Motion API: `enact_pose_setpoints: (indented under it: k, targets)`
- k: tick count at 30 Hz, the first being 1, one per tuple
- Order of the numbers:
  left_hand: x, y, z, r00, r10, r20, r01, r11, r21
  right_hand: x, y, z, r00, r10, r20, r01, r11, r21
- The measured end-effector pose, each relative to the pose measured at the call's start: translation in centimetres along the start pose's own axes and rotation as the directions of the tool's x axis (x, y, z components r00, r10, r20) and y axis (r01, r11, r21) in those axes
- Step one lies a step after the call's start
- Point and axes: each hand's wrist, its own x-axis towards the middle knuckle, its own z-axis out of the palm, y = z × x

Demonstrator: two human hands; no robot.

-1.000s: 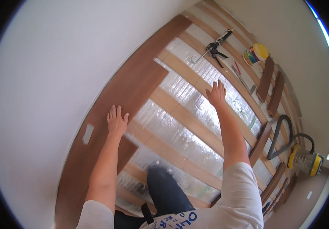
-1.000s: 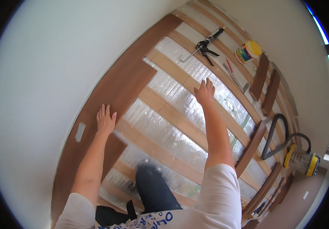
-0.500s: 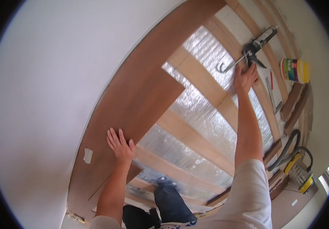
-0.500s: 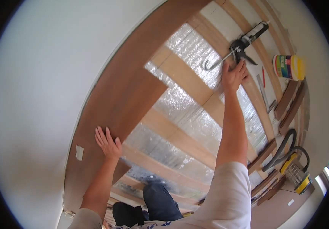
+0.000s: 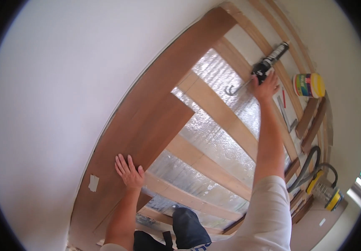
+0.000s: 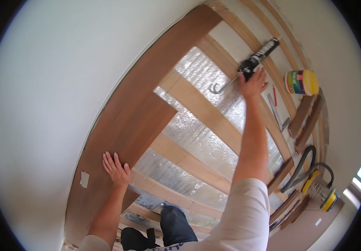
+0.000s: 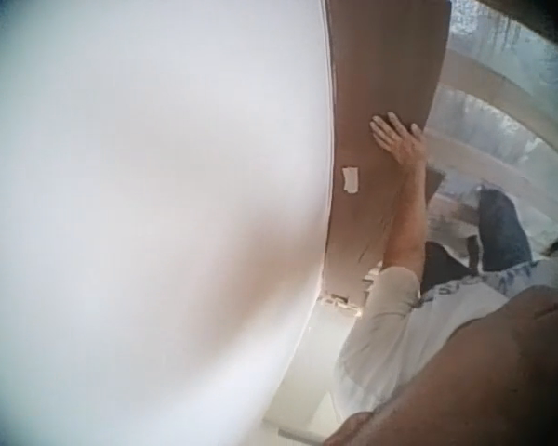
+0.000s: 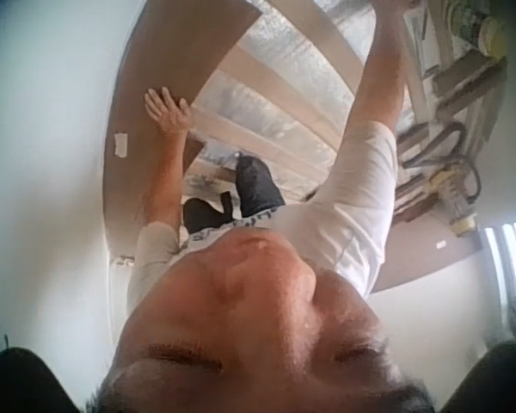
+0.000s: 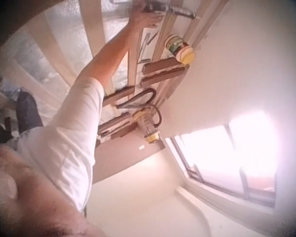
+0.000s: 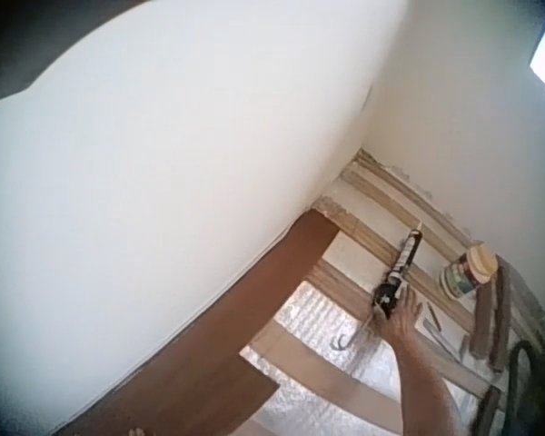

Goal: The person installs wooden floorboards by applying adhesive to the edges, positioning them on the floor, and securing them using a hammer and a pneumatic nail gun.

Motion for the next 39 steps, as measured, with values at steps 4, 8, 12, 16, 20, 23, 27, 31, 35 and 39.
enact_pose_setpoints:
  k: [4, 8, 12, 16, 20, 23, 27, 31, 35, 39]
  targets:
    - [-0.5, -0.6, -0.4, 1.000, -0.007, 0.006, 0.007, 1.000, -0.014, 4.8, -0.3, -2.3, 0.777, 0.016, 0.629, -0.025, 1.000, 0.004]
    - [-0.9, -0.9, -0.3, 0.999, -0.034, 0.033, 0.037, 0.997, -0.066, 3.2, -0.2, -3.1, 0.812, -0.059, 0.581, 0.092, 0.995, -0.028]
    - [-1.3, -0.5, -0.8, 0.996, -0.064, 0.060, 0.070, 0.994, -0.090, 2.1, -1.8, -9.1, 0.803, -0.059, 0.593, 0.189, 0.969, -0.160]
    - [-1.4, -0.5, -1.2, 0.990, -0.112, 0.084, 0.119, 0.989, -0.090, -2.3, -2.6, -16.6, 0.757, -0.133, 0.640, 0.335, 0.920, -0.205]
    - [-1.6, -0.5, -2.2, 0.988, -0.147, 0.051, 0.154, 0.970, -0.188, -13.4, -1.8, -25.0, 0.786, -0.273, 0.554, 0.373, 0.925, -0.074]
    - [-4.1, -3.0, -2.5, 0.993, -0.111, 0.028, 0.114, 0.965, -0.235, -24.4, -0.4, -31.9, 0.761, -0.269, 0.590, 0.346, 0.938, -0.018]
    - [-13.2, -7.5, -7.0, 0.973, -0.047, 0.224, 0.141, 0.895, -0.424, -38.3, 6.6, -37.6, 0.765, -0.188, 0.616, -0.100, 0.910, 0.401]
    - [-37.4, -11.4, -7.5, 0.916, -0.377, 0.136, 0.371, 0.669, -0.644, -44.6, 12.3, -40.6, 0.639, 0.027, 0.769, -0.590, 0.658, 0.468]
    - [-64.5, -16.4, -5.2, 0.333, -0.915, 0.229, 0.803, 0.148, -0.577, -43.6, 12.0, -45.7, 0.630, -0.093, 0.771, -0.452, 0.763, 0.462]
    - [-73.1, -23.1, -2.3, -0.110, -0.990, 0.083, 0.595, -0.133, -0.792, -43.3, 6.4, -53.8, 0.667, -0.304, 0.680, -0.213, 0.796, 0.566]
